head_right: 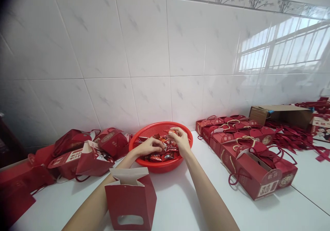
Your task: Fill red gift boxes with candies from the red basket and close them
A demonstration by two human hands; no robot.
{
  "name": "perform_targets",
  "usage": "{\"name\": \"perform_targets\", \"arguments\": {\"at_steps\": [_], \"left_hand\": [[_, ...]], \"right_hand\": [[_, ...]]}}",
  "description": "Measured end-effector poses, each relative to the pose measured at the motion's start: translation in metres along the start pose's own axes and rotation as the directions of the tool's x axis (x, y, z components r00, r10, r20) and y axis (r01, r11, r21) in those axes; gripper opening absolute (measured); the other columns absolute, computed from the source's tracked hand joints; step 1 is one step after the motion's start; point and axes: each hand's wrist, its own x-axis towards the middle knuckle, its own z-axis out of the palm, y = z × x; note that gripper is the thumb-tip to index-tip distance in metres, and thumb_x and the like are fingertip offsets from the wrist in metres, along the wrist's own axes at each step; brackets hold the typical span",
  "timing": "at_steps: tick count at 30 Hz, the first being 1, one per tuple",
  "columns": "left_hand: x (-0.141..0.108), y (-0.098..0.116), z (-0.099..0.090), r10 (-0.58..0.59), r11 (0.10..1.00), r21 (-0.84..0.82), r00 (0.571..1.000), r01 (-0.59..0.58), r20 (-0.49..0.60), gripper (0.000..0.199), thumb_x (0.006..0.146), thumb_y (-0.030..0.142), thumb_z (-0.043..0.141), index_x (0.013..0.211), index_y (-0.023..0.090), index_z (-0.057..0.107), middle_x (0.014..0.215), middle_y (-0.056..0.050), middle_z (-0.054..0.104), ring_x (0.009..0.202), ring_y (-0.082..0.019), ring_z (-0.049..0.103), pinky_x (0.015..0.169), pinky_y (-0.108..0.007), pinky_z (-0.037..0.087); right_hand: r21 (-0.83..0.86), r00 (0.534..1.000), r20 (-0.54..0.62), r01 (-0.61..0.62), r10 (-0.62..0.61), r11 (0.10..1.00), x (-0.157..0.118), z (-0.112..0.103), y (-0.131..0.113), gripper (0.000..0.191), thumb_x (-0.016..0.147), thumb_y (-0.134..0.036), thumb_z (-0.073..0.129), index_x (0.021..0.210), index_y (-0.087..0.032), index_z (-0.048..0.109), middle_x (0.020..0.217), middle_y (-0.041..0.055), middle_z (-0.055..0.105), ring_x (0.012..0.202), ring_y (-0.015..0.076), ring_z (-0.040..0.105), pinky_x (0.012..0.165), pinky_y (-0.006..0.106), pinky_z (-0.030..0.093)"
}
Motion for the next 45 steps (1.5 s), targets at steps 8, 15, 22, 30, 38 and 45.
{"name": "perform_targets", "arguments": {"at_steps": [8,15,22,30,38,45], "left_hand": [[-0.002,0.001,-0.001,-0.061,0.996,-0.069,0.997,0.064,0.057,0.034,0.06,0.019,0.063,0.089,0.017,0.081,0.076,-0.002,0.076,0.071,-0.018,0.066,0.068,-0.027,0.051],[-0.006,0.009,-0.008,0.004,0.982,-0.187,0.985,-0.036,-0.171,0.025,0.062,0.032,0.075,0.081,0.016,0.077,0.08,-0.003,0.074,0.077,-0.019,0.063,0.075,-0.029,0.049],[-0.005,0.004,-0.01,-0.03,0.935,-0.329,0.896,-0.131,-0.442,0.049,0.064,0.055,0.078,0.09,0.016,0.068,0.095,-0.006,0.072,0.085,-0.019,0.064,0.077,-0.03,0.051],[-0.007,0.01,-0.009,-0.038,0.927,-0.353,0.903,-0.128,-0.427,0.05,0.059,0.058,0.084,0.074,0.015,0.063,0.073,0.001,0.065,0.069,-0.014,0.062,0.068,-0.027,0.051],[-0.005,0.002,-0.009,0.009,0.959,-0.262,0.934,-0.11,-0.358,0.055,0.071,0.063,0.073,0.098,0.015,0.072,0.093,-0.006,0.075,0.087,-0.021,0.069,0.083,-0.034,0.054],[0.003,-0.008,-0.002,0.031,0.999,0.019,0.99,-0.029,-0.137,0.03,0.067,0.028,0.077,0.094,0.016,0.078,0.098,-0.007,0.079,0.093,-0.025,0.071,0.087,-0.034,0.054]], "right_hand": [[-0.068,0.996,-0.069,0.043,-0.047,0.997,0.003,-0.006,0.005,0.043,0.06,-0.03,0.081,0.101,-0.022,0.071,0.109,0.0074,0.071,0.103,0.0254,0.064,0.076,0.034,0.057],[0.019,0.998,-0.064,0.003,-0.002,1.0,0.006,-0.003,0.009,0.037,0.053,-0.023,0.08,0.088,-0.019,0.068,0.092,0.0051,0.074,0.081,0.0208,0.067,0.069,0.032,0.055],[0.074,0.993,0.047,-0.112,0.108,0.991,0.0,0.002,-0.001,0.039,0.057,-0.035,0.085,0.086,-0.02,0.063,0.082,0.0029,0.073,0.078,0.024,0.072,0.067,0.035,0.059],[0.003,0.972,0.152,-0.182,0.179,0.983,-0.01,0.018,-0.002,0.04,0.059,-0.042,0.088,0.081,-0.019,0.064,0.088,0.003,0.073,0.079,0.0206,0.07,0.057,0.028,0.056],[0.119,0.986,0.054,-0.16,0.155,0.98,-0.01,0.021,0.003,0.043,0.058,-0.041,0.089,0.082,-0.02,0.06,0.079,0.0013,0.072,0.069,0.0203,0.068,0.054,0.031,0.056],[0.277,0.98,-0.144,-0.091,0.135,0.957,-0.001,0.012,0.005,0.029,0.057,-0.033,0.086,0.072,-0.021,0.064,0.073,0.0008,0.071,0.07,0.0195,0.067,0.057,0.029,0.055]]}}
